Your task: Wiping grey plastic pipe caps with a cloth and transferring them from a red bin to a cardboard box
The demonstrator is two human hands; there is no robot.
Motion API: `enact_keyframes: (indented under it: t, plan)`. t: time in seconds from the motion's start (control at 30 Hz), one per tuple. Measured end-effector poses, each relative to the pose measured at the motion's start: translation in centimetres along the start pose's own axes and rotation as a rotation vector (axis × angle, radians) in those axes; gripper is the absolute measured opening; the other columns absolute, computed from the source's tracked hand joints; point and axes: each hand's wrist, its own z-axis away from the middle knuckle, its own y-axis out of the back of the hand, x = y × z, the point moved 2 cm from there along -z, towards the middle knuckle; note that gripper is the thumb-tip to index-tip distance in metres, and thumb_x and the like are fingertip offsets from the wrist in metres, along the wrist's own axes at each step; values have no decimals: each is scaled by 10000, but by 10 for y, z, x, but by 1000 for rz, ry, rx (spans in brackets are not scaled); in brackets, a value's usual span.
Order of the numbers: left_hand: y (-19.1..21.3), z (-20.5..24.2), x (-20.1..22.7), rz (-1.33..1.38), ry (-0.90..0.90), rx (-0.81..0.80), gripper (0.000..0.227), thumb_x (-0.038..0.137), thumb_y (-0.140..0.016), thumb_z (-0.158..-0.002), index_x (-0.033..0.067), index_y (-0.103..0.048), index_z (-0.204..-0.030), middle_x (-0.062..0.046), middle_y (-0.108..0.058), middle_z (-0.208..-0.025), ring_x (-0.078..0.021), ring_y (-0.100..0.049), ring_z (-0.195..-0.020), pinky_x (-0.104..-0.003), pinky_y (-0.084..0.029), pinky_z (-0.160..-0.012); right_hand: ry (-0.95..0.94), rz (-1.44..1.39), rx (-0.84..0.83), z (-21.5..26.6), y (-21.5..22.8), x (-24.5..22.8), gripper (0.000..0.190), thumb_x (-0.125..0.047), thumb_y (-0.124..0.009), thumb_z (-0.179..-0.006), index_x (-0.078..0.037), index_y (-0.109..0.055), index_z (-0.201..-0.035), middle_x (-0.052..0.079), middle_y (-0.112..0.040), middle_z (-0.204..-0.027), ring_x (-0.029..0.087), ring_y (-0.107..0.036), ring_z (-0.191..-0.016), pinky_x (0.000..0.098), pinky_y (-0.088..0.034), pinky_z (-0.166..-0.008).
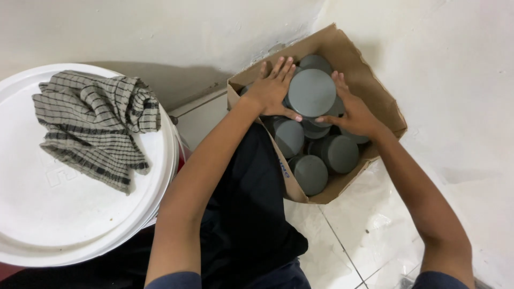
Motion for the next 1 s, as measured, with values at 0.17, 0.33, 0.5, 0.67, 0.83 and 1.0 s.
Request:
enact_keyframes:
  t: [0.17,0.33,0.5,0.67,0.83,1.0]
  plan:
    - [-30,-14,-39,-440,-5,2,1375,1017,-299,-494,51,-62,-1443,-124,112,-1503,-308,194,-1357,-651,193,-965,36,79,-94,-31,-45,32,1009,-393,-661,-762,-55,6,-1438,159,33,-1508,317,43,-1397,465,-85,-1117]
    - [-34,-10,-55,-709,133,-65,1405,1070,-263,-430,112,-116,-1448,-72,181,-1507,-300,230,-1354,-660,157,-980,65,103,-146,-55,-74,39,1026,-464,-613,-794,-45,74,-1431,151,96,-1505,309,107,-1394,492,19,-1116]
    - [-17,-5,-51,-622,237,-313,1345,1029,-405,-442,150,-192,-1438,26,345,-1469,-246,418,-1259,-643,202,-949,46,105,-211,-68,-85,41,1015,-496,-583,-803,-44,75,-1431,141,107,-1505,299,147,-1384,500,74,-1102]
    - [-21,-6,-60,-584,268,-285,1374,1069,-421,-367,162,-332,-1396,45,357,-1463,-339,414,-1229,-674,192,-925,94,161,-176,-74,-89,43,1059,-508,-613,-796,-45,98,-1429,146,107,-1509,313,157,-1383,554,102,-1081]
    - [-21,0,-67,-479,292,-134,1246,994,-550,-434,-17,-588,-1162,-243,209,-1471,-450,267,-1286,-708,140,-926,103,192,-198,-75,-92,34,1007,-491,-592,-822,-39,65,-1436,151,86,-1509,312,146,-1383,553,95,-1082]
    - [-35,4,-78,-391,309,8,1136,988,-131,-647,138,-467,-1323,-239,91,-1487,-383,196,-1341,-653,153,-988,155,272,-185,-79,-98,36,1018,-518,-590,-809,3,26,-1430,179,32,-1507,334,106,-1384,589,52,-1073]
